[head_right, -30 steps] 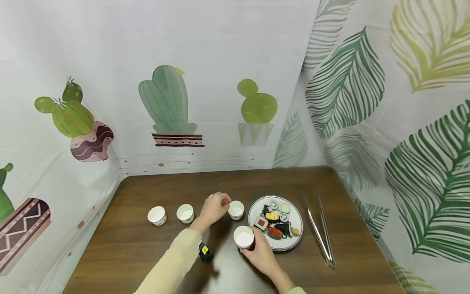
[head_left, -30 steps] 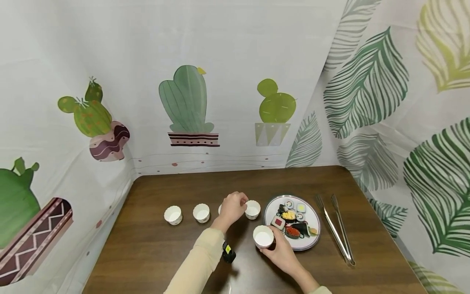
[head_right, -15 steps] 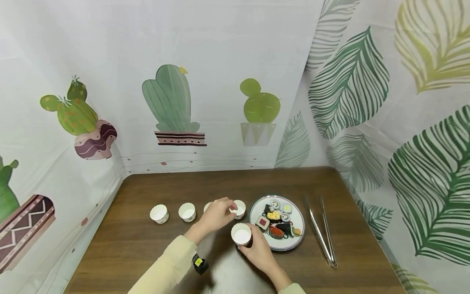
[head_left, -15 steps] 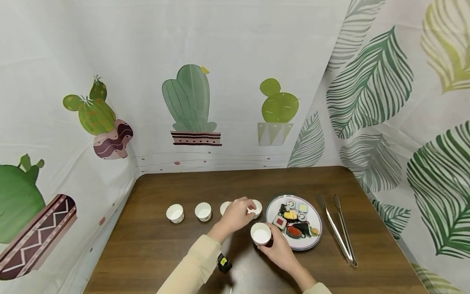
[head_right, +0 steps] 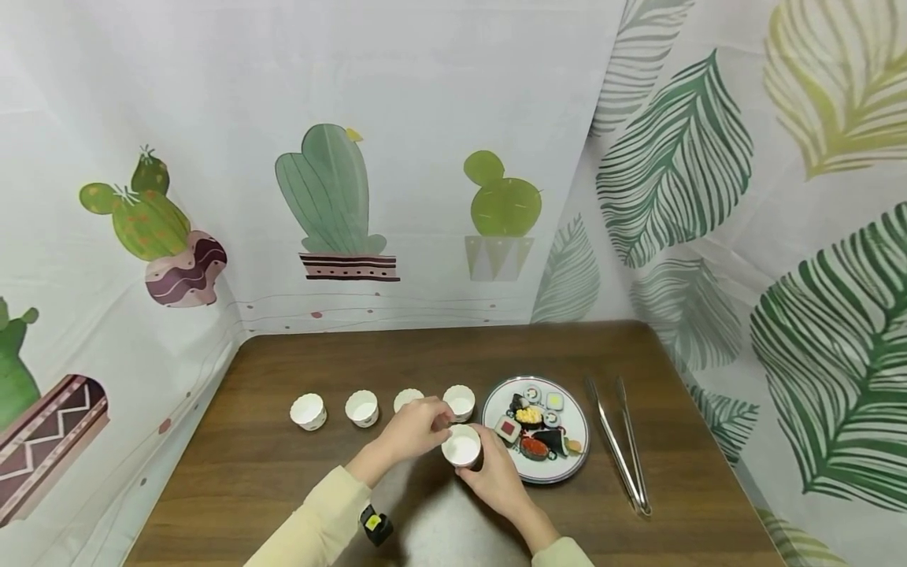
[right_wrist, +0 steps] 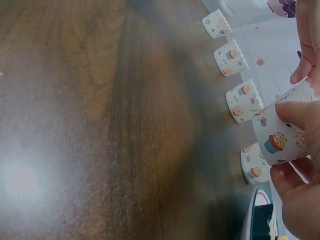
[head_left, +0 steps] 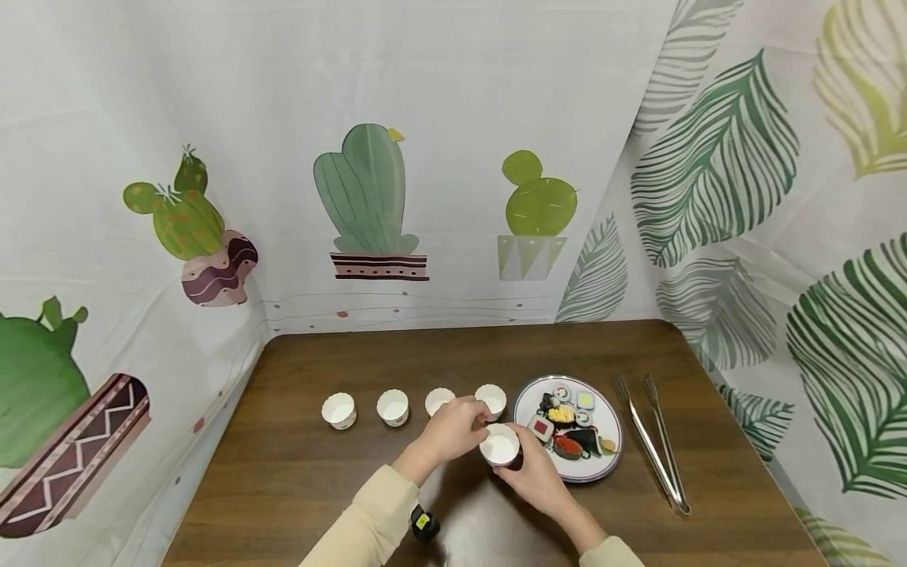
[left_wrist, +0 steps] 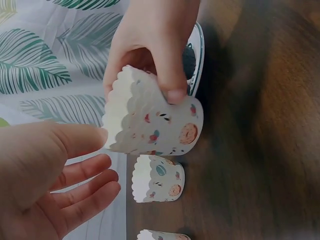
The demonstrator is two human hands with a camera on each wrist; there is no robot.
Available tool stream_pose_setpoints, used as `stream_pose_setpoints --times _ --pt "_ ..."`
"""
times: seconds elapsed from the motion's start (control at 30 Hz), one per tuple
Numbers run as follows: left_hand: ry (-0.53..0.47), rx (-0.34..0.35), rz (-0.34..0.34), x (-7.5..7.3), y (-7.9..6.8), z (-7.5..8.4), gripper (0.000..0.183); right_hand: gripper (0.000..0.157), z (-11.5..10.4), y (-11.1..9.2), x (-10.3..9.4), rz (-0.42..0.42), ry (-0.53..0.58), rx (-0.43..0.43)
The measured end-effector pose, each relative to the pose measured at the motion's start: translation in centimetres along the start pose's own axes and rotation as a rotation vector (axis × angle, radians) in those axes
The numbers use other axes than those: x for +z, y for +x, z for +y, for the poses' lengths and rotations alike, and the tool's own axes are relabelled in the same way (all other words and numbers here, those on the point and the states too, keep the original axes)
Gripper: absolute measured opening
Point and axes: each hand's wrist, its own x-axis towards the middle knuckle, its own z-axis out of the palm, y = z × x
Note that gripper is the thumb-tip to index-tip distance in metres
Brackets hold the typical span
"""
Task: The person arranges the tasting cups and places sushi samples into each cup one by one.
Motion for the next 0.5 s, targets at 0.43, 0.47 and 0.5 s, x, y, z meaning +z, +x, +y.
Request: stream_pose_setpoints --times 0.43,0.47,0.5 --pt "0.027 -0.038 0.043 0.63 -0.88 -0.13 0.011 0.067 -0.62 0.19 0.59 -0.027 0.04 -0.035" --pt "0.03 -0.044 0.051 0.69 -0.92 -0.13 0.012 0.068 -0.67 0.23 0.63 -0.027 0.038 -0.039" --pt "0.035 -0.05 0.059 0.75 -0.96 -0.14 0.012 0.068 -0.71 0.25 0.69 -0.028 0.034 -0.043"
